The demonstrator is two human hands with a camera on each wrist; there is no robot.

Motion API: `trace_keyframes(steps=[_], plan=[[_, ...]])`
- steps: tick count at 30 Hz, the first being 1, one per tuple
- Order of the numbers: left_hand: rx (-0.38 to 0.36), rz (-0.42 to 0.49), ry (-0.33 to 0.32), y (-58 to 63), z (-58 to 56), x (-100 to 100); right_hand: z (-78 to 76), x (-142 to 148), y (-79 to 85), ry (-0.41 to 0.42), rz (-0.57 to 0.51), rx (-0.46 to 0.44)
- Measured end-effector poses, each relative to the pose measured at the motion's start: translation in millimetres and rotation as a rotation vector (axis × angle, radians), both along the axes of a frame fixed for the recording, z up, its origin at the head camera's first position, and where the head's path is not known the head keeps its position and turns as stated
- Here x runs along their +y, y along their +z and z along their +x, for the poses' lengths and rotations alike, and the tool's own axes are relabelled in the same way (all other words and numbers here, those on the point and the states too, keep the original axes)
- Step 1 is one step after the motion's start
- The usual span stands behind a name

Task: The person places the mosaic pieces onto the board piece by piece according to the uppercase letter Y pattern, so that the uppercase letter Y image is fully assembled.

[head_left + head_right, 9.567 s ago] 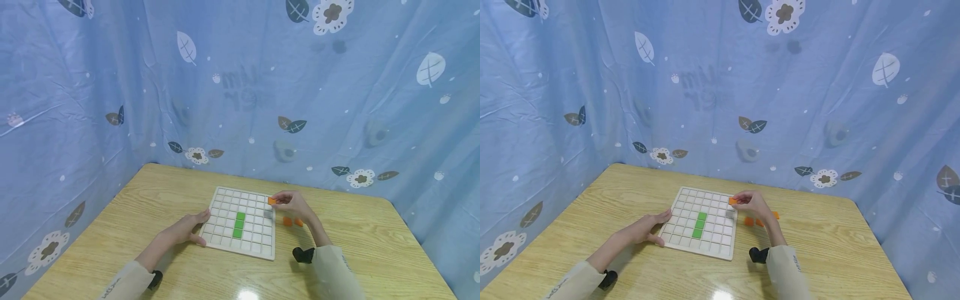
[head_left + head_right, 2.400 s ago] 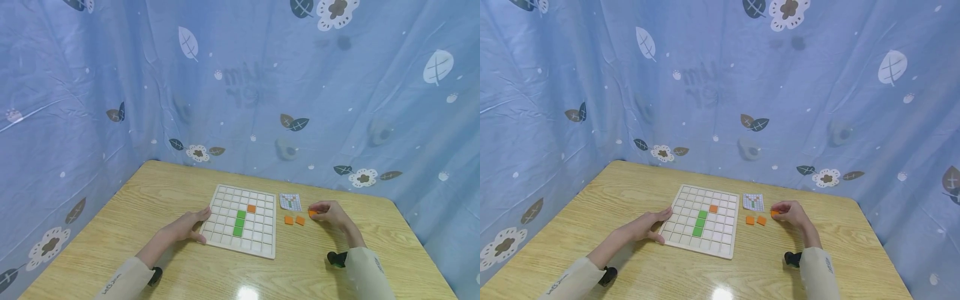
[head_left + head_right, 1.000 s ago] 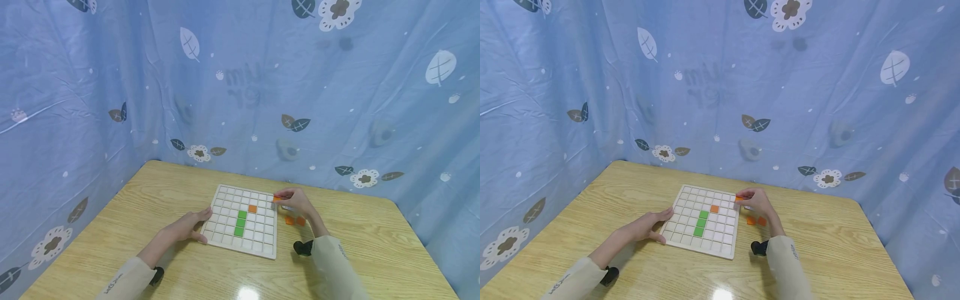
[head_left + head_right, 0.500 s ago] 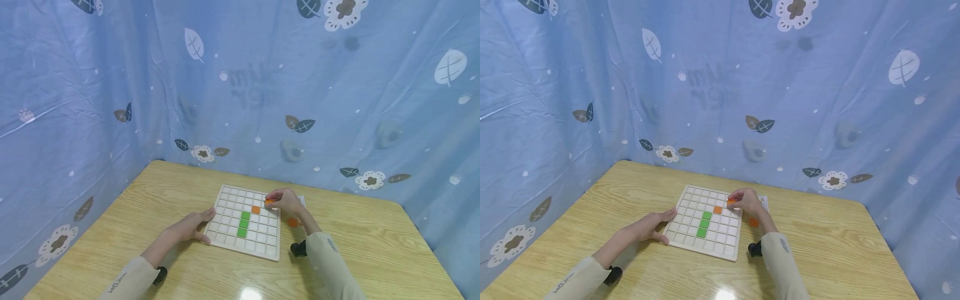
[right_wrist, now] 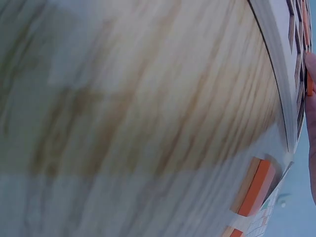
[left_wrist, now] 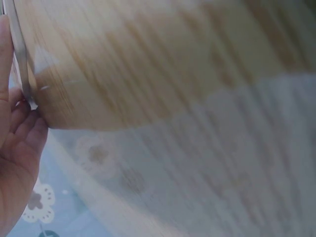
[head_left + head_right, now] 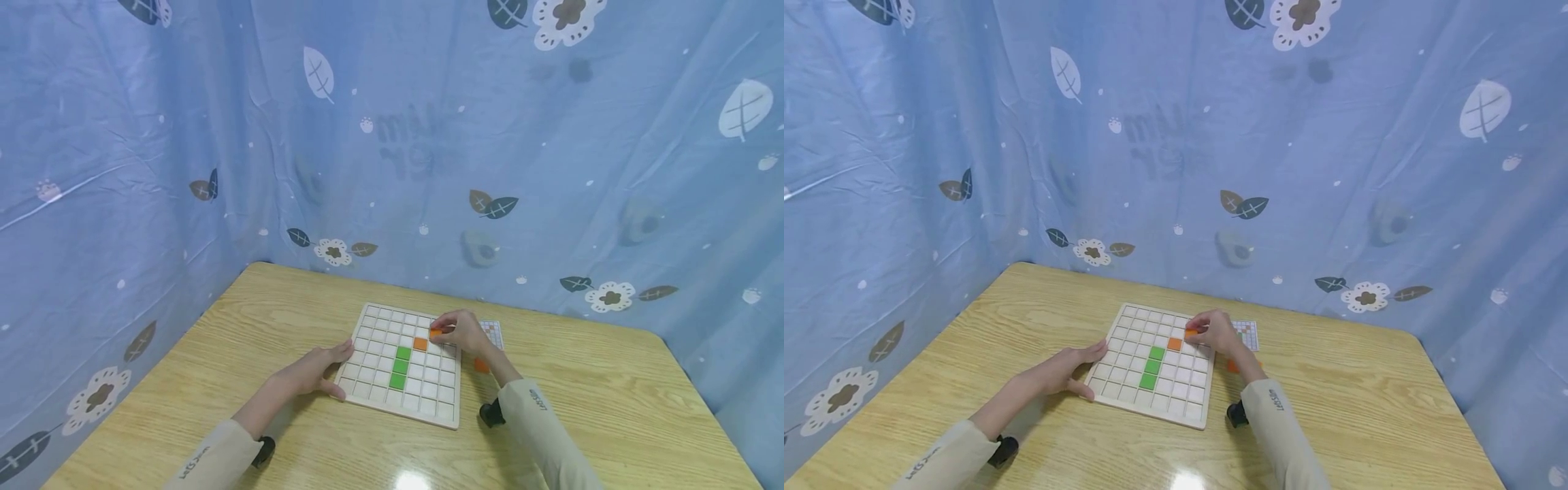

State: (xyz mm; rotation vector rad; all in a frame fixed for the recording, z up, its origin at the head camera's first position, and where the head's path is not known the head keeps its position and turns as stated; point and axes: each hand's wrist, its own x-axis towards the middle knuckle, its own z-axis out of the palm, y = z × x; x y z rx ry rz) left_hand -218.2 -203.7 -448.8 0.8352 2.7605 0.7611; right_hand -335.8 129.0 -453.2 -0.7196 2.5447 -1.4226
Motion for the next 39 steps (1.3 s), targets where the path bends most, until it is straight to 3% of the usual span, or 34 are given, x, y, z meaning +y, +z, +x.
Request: trace_keyframes(steps=[22, 39], plan=[[0.020, 0.019, -0.025, -0.7, 3.9, -3.7, 2.8, -4.2, -1.1, 0.028, 0.072, 0.097], [0.024, 0.024, -0.029, 1.0, 2.6, -2.7, -0.5, -2.3, 1.7, -0.006, 0.125, 0.068]])
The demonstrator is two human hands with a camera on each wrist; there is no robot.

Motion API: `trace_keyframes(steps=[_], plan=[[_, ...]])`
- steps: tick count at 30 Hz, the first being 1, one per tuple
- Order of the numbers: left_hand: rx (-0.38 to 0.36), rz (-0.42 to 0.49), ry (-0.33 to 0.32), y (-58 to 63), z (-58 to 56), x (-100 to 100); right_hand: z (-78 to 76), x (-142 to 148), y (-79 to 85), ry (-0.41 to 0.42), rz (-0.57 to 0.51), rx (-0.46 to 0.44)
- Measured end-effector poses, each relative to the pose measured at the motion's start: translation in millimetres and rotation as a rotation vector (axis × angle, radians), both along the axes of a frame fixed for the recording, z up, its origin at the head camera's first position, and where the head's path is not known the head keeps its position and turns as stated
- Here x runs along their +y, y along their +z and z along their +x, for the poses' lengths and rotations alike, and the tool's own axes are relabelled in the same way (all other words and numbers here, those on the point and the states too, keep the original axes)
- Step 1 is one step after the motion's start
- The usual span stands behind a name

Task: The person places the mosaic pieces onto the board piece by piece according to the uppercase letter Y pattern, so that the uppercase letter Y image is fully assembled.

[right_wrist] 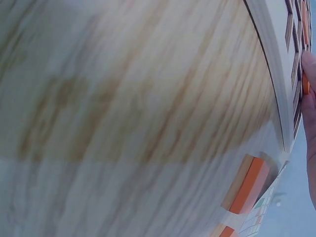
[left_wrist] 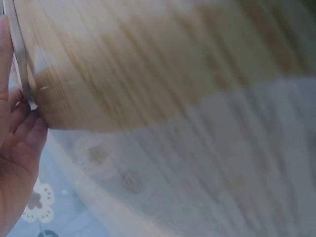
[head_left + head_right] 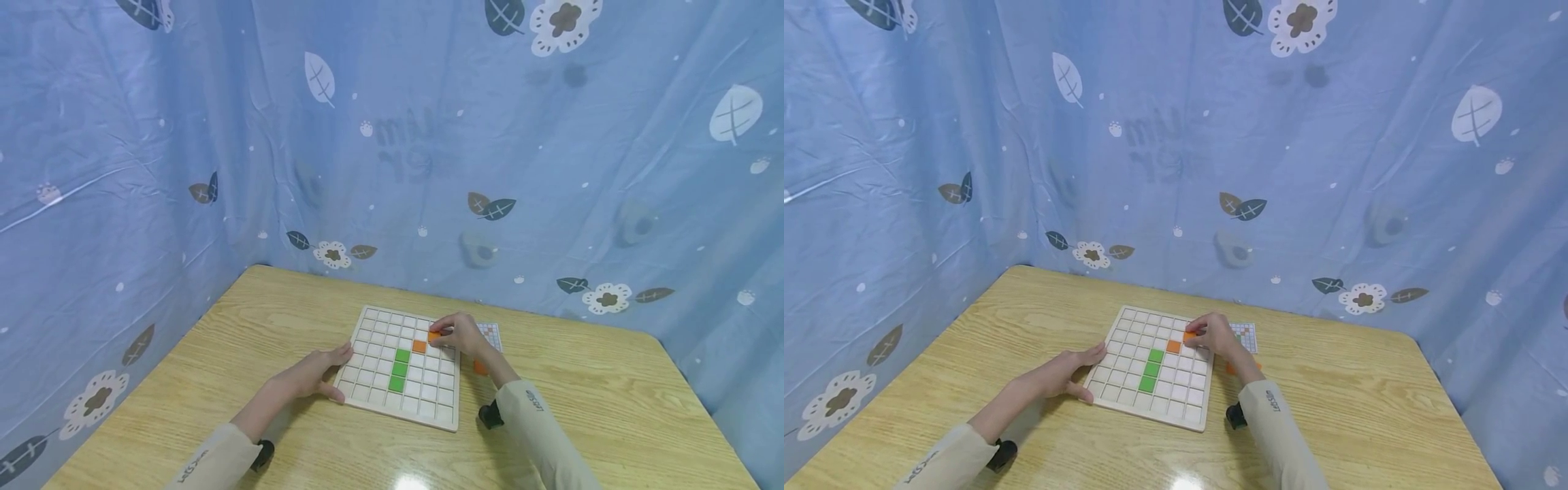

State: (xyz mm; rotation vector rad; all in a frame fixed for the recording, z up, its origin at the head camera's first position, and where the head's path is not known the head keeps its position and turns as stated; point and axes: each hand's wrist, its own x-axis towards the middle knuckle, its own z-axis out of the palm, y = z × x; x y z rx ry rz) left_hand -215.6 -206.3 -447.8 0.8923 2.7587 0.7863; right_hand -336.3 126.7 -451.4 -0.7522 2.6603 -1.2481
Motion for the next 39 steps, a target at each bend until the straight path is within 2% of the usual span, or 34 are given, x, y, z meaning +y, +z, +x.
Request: trace_keyframes(steps=[22, 34, 39], plan=[[-0.004, 0.002, -0.001, -2.3, -0.1, 0.7, 3.5, -1.8, 3.3, -0.015, -0.027, -0.023], [0.018, -0.005, -0.007, -2.0, -2.0, -0.7, 2.8, -1.6, 8.9, 0.001, 0.035, 0.021], [0.008, -0.001, -0.006, -5.3, -2.5, -0.9, 2.7, -1.0, 9.5, 0.006, 0.076, 0.047]])
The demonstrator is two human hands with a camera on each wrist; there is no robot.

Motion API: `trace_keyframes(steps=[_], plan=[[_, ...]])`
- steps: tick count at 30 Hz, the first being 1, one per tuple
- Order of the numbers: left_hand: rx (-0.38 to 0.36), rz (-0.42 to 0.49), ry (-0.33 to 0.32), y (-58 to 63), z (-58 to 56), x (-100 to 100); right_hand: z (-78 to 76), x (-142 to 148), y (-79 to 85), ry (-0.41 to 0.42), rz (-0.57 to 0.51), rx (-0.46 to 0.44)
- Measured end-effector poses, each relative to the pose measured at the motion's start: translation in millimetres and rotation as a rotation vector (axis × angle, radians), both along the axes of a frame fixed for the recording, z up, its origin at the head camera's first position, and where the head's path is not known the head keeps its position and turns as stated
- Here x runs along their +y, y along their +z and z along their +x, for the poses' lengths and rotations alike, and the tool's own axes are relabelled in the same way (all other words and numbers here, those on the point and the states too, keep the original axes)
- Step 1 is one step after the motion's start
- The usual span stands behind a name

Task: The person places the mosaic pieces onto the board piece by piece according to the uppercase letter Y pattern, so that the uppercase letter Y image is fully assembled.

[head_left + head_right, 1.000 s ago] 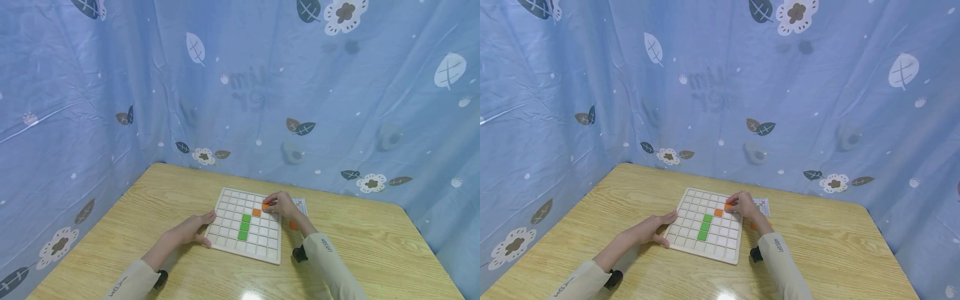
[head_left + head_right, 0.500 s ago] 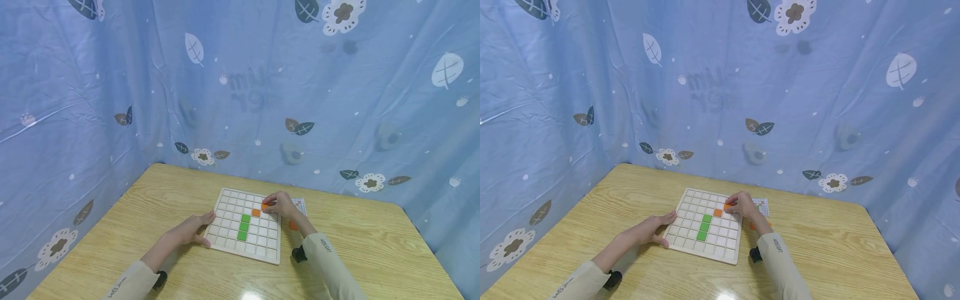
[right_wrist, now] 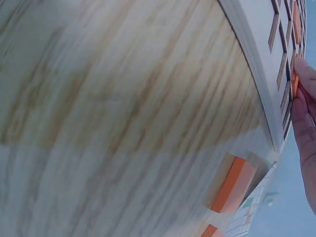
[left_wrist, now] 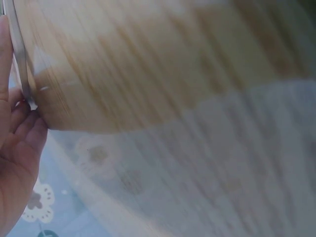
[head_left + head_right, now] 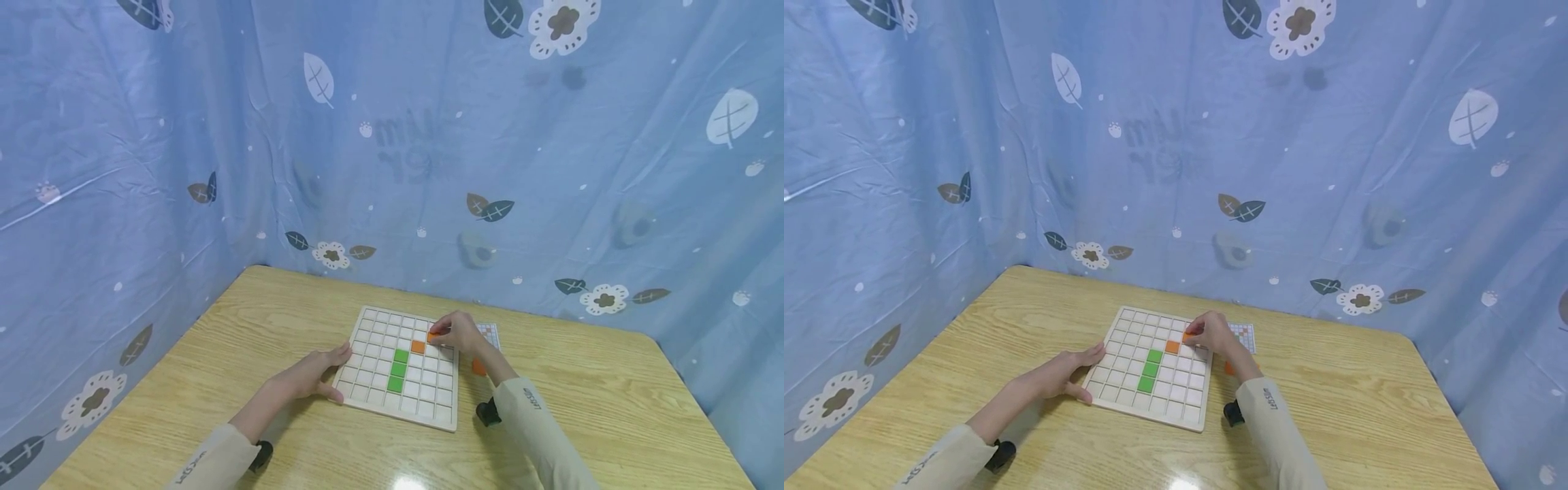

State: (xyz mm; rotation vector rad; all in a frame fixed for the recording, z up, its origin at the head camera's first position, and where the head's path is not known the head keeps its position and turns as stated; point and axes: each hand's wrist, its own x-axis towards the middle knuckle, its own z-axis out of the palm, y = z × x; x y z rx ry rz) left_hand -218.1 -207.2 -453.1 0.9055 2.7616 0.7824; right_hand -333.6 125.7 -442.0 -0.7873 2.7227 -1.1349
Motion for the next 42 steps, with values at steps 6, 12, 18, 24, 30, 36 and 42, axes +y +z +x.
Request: trace_keyframes(steps=[6, 12, 18, 24, 30, 36, 42], plan=[[-0.048, 0.001, 0.020, -1.2, 1.1, 2.0, 2.4, 5.7, -4.2, -0.009, -0.042, -0.068], [-0.036, 0.002, 0.004, -1.2, 3.4, 4.5, 3.6, 11.8, -8.1, 0.007, -0.065, -0.086], [-0.050, 0.007, 0.012, -2.0, 3.4, 5.2, 6.4, 13.4, -6.7, 0.005, -0.087, -0.096], [-0.064, -0.001, 0.020, -3.3, 3.6, 3.6, 7.9, 19.1, -1.3, 0.013, -0.076, -0.078], [-0.017, -0.006, 0.029, -1.2, 1.1, 3.2, 10.6, 44.1, 10.4, 0.038, -0.130, -0.022], [-0.013, -0.005, 0.022, 0.6, 0.1, 3.0, 24.0, 78.6, 11.6, 0.034, -0.185, -0.065], [-0.019, 0.014, 0.022, 1.1, 1.2, 1.6, 38.1, 99.4, 2.2, 0.046, -0.269, -0.137]])
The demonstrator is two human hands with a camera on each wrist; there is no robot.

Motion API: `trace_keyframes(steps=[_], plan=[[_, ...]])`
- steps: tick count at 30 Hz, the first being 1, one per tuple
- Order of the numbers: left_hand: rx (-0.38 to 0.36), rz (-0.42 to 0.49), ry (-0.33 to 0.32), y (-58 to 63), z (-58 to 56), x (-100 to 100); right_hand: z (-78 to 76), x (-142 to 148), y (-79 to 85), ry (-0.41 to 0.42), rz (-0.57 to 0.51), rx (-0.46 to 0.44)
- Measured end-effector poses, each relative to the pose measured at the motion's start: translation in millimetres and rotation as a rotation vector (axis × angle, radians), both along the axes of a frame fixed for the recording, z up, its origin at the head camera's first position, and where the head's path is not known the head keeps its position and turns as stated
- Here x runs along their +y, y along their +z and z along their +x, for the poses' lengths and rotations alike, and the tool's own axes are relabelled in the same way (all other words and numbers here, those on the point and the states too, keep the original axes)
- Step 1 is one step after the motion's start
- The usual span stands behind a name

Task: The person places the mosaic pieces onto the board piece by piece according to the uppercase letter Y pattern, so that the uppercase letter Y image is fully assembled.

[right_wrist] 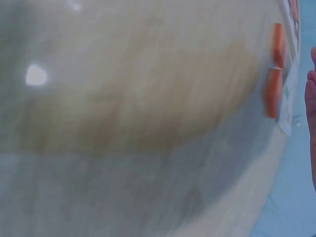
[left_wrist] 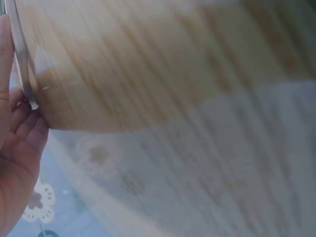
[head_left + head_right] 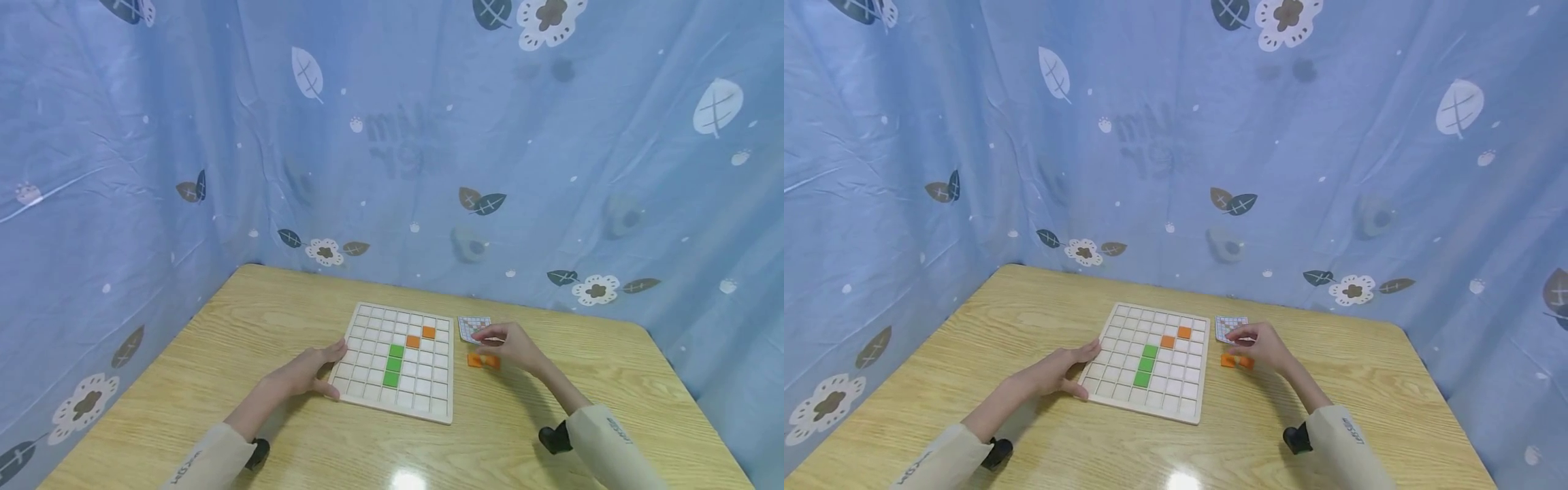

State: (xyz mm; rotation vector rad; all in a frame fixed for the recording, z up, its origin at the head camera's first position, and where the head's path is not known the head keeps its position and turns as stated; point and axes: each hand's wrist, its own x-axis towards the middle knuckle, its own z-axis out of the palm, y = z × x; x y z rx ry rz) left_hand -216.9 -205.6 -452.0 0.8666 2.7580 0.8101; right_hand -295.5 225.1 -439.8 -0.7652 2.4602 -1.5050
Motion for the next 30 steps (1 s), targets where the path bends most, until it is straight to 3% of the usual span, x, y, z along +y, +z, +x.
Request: trace_keyframes(steps=[3, 7, 13, 22, 30], plan=[[0.014, -0.004, -0.020, -0.2, 0.0, -0.5, 7.8, 5.8, -4.8, -0.008, -0.042, -0.034], [0.017, -0.015, -0.023, -1.5, -0.2, -0.9, 16.2, 11.8, -9.6, -0.019, -0.070, 0.008], [0.015, -0.015, -0.013, -2.3, -0.1, -1.3, 22.5, 21.7, -16.6, -0.060, 0.006, 0.086], [0.025, -0.010, -0.024, -1.4, -1.3, -0.6, 23.6, 35.7, -25.3, -0.006, -0.002, 0.100], [0.019, -0.003, -0.024, 0.4, 0.2, -0.8, 22.1, 35.5, -24.1, -0.040, 0.006, 0.052]])
